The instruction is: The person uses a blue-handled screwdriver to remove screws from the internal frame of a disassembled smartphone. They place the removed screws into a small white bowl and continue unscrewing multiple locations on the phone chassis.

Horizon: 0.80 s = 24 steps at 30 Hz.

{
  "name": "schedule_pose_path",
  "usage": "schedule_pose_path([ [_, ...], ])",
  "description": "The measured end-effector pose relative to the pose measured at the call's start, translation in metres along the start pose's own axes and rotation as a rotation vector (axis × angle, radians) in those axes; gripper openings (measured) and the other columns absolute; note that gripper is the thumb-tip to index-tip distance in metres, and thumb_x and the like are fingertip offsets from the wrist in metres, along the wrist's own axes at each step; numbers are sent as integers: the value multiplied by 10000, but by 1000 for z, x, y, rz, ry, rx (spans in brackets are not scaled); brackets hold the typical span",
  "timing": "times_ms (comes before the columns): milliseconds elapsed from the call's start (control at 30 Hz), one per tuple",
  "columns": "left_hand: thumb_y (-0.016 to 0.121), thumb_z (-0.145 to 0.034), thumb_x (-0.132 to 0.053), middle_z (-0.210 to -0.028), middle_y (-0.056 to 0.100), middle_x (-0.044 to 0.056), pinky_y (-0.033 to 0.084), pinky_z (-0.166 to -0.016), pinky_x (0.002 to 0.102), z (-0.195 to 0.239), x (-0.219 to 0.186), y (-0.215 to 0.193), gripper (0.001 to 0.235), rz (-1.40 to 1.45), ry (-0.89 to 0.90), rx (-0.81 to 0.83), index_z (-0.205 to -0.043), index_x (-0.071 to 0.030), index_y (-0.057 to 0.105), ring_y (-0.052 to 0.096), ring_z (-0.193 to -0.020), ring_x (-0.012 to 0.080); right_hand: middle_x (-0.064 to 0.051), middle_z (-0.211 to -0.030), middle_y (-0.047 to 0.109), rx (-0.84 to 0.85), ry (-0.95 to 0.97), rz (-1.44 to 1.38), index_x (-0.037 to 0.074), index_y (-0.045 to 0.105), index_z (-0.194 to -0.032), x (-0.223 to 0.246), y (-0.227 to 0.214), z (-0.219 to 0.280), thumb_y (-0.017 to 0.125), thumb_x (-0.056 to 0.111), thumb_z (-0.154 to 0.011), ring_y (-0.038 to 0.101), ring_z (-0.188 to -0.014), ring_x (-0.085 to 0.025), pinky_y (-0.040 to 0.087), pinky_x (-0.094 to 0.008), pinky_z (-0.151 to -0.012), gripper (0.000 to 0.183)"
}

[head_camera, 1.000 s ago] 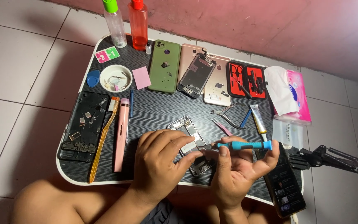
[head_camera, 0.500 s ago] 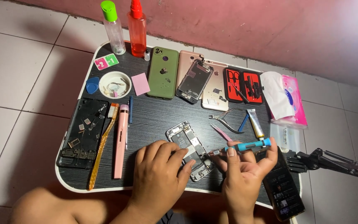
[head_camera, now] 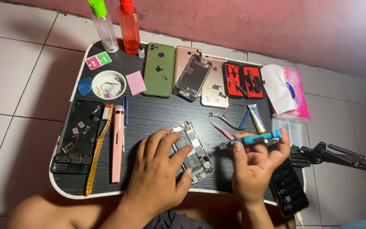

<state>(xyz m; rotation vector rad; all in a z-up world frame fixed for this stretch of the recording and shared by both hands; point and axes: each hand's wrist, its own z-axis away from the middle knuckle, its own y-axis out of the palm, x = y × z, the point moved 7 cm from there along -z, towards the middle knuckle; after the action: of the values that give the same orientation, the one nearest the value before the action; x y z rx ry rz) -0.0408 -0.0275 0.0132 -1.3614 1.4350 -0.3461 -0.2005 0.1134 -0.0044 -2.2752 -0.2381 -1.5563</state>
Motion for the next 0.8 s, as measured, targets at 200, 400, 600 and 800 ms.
schedule_pose_path([
  [200,621,-778,-465,-1437,476,147,200,-1183,646,0,-4,6,565,16,29,94,-1275,-200,673,315,-1443,403,-232,-1064,646,85,-148,-102,144,116,-1526,-3,3,4,592,7,-982,661,-940,-269,596,-342,-808,735],
  [400,661,-802,-489,-1480,442,141,175,-1200,639,1,-7,11,596,-5,91,132,-1334,-221,644,286,-1469,407,-243,-998,652,130,-301,-92,151,179,-1487,9,7,9,591,-24,-975,660,-906,-266,596,-362,-811,680],
  [600,658,-824,-475,-1473,453,138,182,-1194,642,1,-7,12,567,7,101,152,-1328,-217,639,306,-1456,402,-220,-955,639,118,-345,-103,163,191,-1485,9,6,12,576,-58,-965,665,-863,-261,589,-318,-726,683],
  [800,648,-831,-455,-1457,460,139,187,-1196,643,1,-7,11,548,12,116,150,-1312,-193,640,325,-1439,406,-228,-925,638,46,-327,-71,145,181,-1473,8,2,12,563,-53,-942,643,-809,-266,597,-365,-762,684],
])
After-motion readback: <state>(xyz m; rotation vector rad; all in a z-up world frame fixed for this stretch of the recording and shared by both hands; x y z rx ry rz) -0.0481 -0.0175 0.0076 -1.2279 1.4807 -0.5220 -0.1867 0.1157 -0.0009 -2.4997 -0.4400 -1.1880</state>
